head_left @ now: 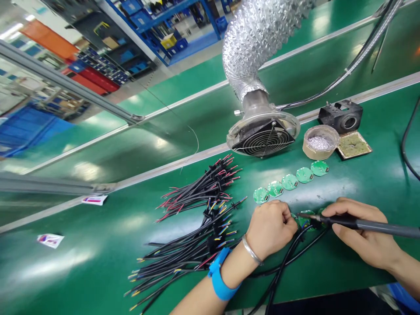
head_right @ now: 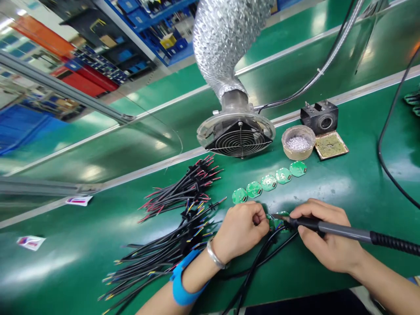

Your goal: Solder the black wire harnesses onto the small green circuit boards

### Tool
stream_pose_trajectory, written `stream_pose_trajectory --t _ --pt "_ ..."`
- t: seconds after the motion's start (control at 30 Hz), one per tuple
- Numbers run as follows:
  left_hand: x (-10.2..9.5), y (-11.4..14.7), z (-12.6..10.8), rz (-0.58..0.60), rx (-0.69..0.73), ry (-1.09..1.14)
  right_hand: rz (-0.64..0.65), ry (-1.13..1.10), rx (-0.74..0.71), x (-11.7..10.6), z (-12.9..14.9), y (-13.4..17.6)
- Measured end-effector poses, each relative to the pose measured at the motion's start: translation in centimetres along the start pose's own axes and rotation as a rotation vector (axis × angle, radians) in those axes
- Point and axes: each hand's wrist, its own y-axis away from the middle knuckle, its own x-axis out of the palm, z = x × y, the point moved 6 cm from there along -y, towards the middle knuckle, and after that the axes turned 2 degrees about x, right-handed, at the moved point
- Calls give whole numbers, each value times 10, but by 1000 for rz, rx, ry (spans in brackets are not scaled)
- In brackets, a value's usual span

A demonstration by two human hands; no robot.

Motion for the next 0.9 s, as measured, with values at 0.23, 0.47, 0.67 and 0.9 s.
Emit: stream_pose_trajectory --t 0.23,0.47,0.67,0.9 --pt "0 0 1 1 -12 41 52 -33 -18 3 0 0" --pt "-1 0 1 13 -15 40 54 -85 -6 4 2 0" --pt "0 -1 1 19 -22 38 64 -102 -11 5 3 -1" --pt "0 -1 0 30 -36 17 36 -107 -107 8 13 -1"
